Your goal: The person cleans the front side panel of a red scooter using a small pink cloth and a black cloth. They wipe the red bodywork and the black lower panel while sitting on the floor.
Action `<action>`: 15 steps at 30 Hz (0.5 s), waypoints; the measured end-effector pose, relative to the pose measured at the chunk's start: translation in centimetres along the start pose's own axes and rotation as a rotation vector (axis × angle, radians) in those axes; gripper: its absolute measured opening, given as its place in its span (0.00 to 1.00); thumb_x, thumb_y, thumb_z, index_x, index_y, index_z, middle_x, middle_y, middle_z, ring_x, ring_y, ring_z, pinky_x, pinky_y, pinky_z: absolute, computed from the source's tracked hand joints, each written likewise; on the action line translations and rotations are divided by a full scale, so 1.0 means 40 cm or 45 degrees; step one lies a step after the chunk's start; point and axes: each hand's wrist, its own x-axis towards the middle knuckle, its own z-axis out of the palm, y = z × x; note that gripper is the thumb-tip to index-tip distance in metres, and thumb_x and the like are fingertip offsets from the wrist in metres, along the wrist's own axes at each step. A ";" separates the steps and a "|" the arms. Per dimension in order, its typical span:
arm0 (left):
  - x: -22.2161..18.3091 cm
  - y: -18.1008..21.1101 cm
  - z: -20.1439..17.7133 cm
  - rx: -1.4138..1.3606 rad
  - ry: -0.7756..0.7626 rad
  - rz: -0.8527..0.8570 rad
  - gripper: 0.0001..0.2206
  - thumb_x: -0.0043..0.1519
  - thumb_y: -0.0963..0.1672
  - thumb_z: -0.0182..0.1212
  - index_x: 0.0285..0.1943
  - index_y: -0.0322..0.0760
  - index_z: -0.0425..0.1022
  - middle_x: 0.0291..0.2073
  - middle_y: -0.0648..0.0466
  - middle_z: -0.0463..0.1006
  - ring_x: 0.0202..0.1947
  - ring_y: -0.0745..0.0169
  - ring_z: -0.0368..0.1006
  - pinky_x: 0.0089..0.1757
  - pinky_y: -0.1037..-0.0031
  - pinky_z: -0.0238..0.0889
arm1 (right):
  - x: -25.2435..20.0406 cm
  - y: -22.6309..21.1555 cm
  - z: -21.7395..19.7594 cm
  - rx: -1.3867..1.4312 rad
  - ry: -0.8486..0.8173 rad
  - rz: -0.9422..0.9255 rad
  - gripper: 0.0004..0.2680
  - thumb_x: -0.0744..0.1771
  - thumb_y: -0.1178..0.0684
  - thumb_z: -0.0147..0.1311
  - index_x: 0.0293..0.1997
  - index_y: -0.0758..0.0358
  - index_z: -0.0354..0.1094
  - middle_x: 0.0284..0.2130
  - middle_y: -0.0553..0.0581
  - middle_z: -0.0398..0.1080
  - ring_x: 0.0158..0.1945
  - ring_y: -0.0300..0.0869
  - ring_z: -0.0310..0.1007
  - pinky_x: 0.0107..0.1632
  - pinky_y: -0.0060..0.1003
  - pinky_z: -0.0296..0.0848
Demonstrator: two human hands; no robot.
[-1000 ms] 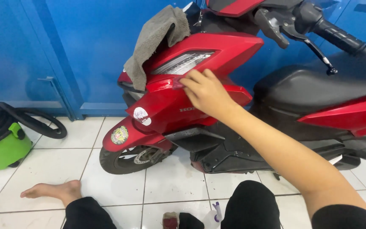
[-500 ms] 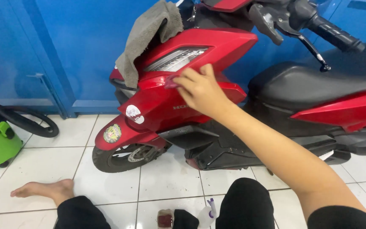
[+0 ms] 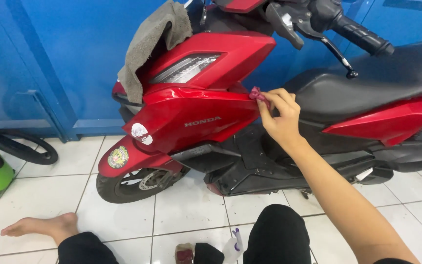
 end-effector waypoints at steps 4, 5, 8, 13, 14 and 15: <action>-0.002 -0.004 -0.004 0.026 0.005 0.012 0.51 0.58 0.70 0.32 0.80 0.51 0.10 0.80 0.61 0.08 0.84 0.56 0.12 0.72 0.47 0.09 | 0.034 -0.004 0.024 0.062 -0.061 0.063 0.03 0.69 0.63 0.58 0.45 0.67 0.76 0.38 0.57 0.75 0.40 0.45 0.74 0.42 0.39 0.64; -0.006 -0.003 -0.001 0.024 0.001 0.011 0.51 0.58 0.70 0.32 0.80 0.51 0.10 0.80 0.61 0.08 0.84 0.56 0.12 0.72 0.47 0.09 | 0.026 -0.010 0.023 0.058 -0.059 0.062 0.03 0.69 0.63 0.58 0.45 0.67 0.76 0.38 0.57 0.75 0.40 0.45 0.74 0.42 0.39 0.64; -0.023 -0.005 -0.009 -0.109 -0.040 0.051 0.52 0.49 0.72 0.29 0.79 0.63 0.11 0.80 0.66 0.07 0.85 0.56 0.11 0.70 0.38 0.12 | -0.013 -0.038 0.013 0.032 0.043 0.105 0.01 0.69 0.63 0.60 0.41 0.65 0.76 0.35 0.54 0.71 0.30 0.38 0.68 0.41 0.35 0.57; 0.014 -0.016 -0.002 -0.076 0.007 0.009 0.52 0.54 0.71 0.32 0.79 0.56 0.09 0.80 0.62 0.07 0.84 0.55 0.12 0.71 0.43 0.10 | -0.114 -0.058 0.041 0.103 0.301 0.242 0.03 0.69 0.67 0.57 0.43 0.70 0.68 0.36 0.62 0.74 0.32 0.40 0.69 0.38 0.33 0.69; 0.010 -0.009 -0.002 -0.079 0.009 0.010 0.52 0.54 0.71 0.32 0.79 0.56 0.09 0.80 0.62 0.07 0.84 0.55 0.12 0.71 0.43 0.10 | -0.120 -0.061 0.053 0.105 0.301 0.239 0.03 0.69 0.67 0.57 0.43 0.70 0.68 0.36 0.62 0.74 0.32 0.40 0.69 0.38 0.33 0.69; 0.005 -0.003 -0.002 -0.076 0.007 -0.007 0.51 0.54 0.70 0.31 0.80 0.56 0.10 0.80 0.63 0.08 0.84 0.56 0.12 0.71 0.43 0.11 | -0.126 -0.064 0.065 0.118 0.320 0.282 0.03 0.69 0.65 0.58 0.42 0.68 0.67 0.34 0.60 0.73 0.32 0.40 0.69 0.38 0.32 0.69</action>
